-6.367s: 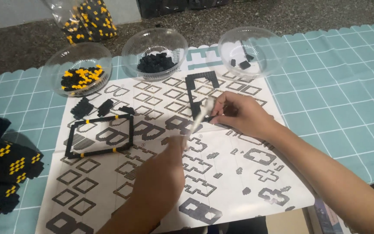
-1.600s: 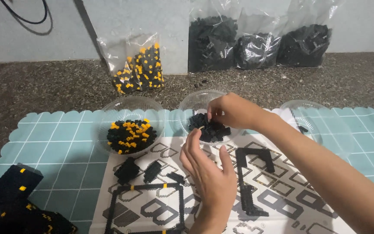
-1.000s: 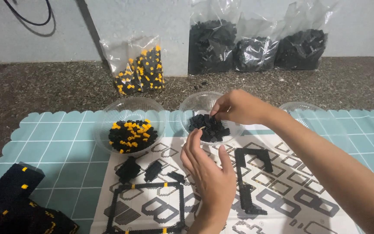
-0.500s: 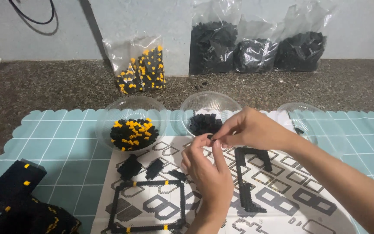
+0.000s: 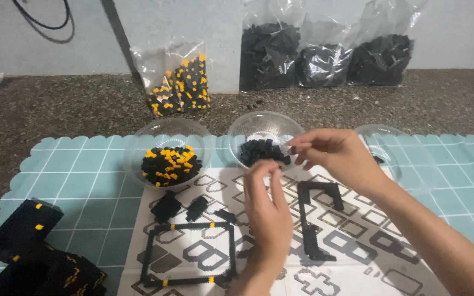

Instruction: The person assembles a Lego model by connecting black and grey bricks to form a frame structure. They follow a printed instruction sheet laid out on a table, picking up pieces from bowls and snapping them together by hand.

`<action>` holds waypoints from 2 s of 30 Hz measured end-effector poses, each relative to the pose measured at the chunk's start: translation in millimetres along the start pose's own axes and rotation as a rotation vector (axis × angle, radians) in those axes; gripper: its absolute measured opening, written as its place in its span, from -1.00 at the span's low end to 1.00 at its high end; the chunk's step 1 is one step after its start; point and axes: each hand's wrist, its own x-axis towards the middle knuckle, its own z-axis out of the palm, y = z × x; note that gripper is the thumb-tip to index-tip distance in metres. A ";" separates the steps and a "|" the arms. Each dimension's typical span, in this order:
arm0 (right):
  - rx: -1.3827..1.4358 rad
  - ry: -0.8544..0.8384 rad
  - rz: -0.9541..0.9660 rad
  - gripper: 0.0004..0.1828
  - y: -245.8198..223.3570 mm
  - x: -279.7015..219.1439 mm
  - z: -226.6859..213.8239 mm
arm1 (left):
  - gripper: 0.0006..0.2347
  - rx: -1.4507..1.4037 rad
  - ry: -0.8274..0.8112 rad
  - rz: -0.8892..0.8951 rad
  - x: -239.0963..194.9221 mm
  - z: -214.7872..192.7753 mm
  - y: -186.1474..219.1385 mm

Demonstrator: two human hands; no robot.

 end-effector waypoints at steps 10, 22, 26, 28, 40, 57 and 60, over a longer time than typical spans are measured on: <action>0.373 0.188 0.160 -0.78 48.8 -66.4 -15.1 | -0.85 0.053 -0.118 0.142 -4.8 2.3 7.6; 0.575 0.029 0.155 -0.46 84.7 -96.3 -22.2 | -0.85 -0.182 -0.803 -0.013 -0.6 -4.0 26.7; 0.554 -0.044 0.131 -0.43 81.7 -102.2 -23.7 | -0.82 -0.205 -0.893 0.010 -5.1 -7.2 26.8; 0.579 -0.077 0.148 -0.38 82.2 -103.5 -22.0 | -0.81 -0.176 -0.940 0.063 -5.0 -10.5 33.2; 0.815 -0.242 0.283 -0.64 80.7 -103.5 -30.1 | -0.82 0.026 -0.920 0.313 -11.5 -8.2 41.4; 0.662 -0.202 0.230 -0.76 87.1 -101.6 -32.4 | -0.65 0.421 -0.973 0.608 -8.2 -31.5 24.7; 0.695 -0.203 0.225 -0.76 90.3 -100.7 -33.3 | -0.57 0.514 -1.124 0.374 -9.6 -32.4 31.0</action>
